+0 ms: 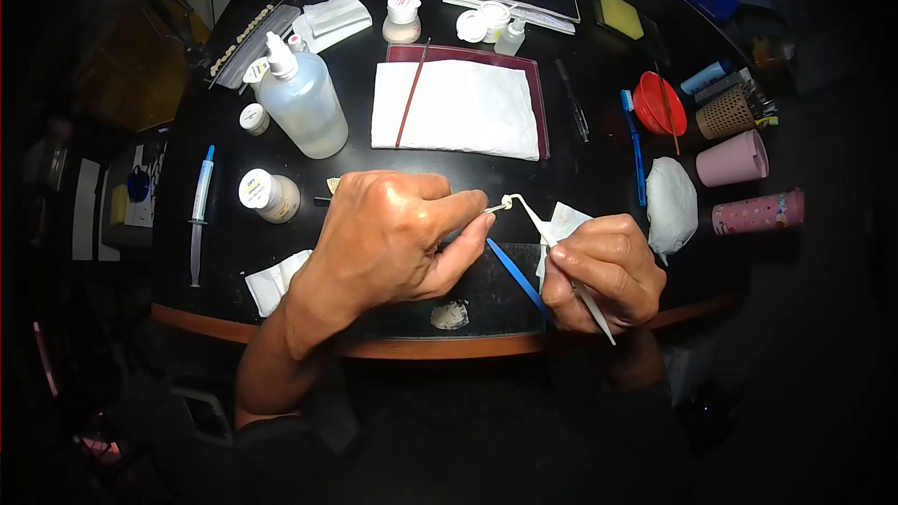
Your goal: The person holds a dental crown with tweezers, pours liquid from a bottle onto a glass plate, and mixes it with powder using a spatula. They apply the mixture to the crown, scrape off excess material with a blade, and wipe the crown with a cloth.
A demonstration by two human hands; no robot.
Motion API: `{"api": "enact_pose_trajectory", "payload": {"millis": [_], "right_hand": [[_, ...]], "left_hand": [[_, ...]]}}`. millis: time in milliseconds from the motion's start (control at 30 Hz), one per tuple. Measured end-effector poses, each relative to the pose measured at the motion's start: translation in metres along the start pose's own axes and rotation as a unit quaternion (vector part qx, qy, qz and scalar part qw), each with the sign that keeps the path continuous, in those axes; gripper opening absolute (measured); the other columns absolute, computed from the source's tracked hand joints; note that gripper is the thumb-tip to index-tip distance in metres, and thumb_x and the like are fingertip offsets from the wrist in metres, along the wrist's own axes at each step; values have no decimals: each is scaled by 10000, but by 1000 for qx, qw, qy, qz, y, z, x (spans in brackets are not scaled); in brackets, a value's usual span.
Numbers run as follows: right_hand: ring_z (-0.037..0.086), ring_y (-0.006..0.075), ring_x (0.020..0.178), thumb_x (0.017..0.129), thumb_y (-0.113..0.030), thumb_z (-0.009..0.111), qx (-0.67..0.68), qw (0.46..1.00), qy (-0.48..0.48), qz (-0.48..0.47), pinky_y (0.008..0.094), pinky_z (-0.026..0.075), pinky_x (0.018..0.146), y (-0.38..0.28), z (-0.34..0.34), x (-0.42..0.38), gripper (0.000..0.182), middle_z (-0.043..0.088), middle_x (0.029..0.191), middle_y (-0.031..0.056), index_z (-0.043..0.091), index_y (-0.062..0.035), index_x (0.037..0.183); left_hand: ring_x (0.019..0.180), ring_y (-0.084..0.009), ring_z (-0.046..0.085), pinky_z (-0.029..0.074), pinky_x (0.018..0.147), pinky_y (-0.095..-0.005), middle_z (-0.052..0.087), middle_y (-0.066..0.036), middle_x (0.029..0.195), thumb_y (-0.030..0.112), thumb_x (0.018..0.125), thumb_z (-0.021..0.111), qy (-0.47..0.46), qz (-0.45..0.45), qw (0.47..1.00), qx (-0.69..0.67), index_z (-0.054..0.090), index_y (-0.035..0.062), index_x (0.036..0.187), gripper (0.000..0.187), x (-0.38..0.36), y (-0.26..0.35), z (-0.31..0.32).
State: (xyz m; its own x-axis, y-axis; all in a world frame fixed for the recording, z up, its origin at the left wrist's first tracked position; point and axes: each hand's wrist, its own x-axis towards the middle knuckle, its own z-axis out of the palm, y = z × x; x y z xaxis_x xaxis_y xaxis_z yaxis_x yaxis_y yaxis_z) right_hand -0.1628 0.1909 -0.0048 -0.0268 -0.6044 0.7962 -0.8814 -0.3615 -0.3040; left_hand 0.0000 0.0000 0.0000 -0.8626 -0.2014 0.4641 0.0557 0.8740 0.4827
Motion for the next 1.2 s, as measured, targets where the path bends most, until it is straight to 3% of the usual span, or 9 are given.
{"api": "enact_pose_trajectory", "payload": {"millis": [867,1067,1200], "right_hand": [[675,208,744,697,14,841,0,1000,-19,2,300,558,631,-2,0,2,278,735,847,75,777,-7,967],[655,205,764,678,68,787,6,1000,-23,6,291,509,625,-1,3,0,330,719,854,64,756,-24,994],[650,206,763,668,71,787,7,1000,-21,6,293,504,625,-2,3,0,338,720,855,63,758,-25,991]], "left_hand": [[430,-174,591,434,427,-299,625,-56,547,117,849,760,18,-5,999,-34,803,55,895,88,-1,-3,5],[425,-170,583,430,424,-301,620,-53,542,118,850,761,18,-4,999,-31,803,57,894,87,-1,-3,4],[413,-217,567,419,409,-358,563,-44,502,219,889,740,37,-15,999,-36,756,87,792,164,-2,-2,9]]}}
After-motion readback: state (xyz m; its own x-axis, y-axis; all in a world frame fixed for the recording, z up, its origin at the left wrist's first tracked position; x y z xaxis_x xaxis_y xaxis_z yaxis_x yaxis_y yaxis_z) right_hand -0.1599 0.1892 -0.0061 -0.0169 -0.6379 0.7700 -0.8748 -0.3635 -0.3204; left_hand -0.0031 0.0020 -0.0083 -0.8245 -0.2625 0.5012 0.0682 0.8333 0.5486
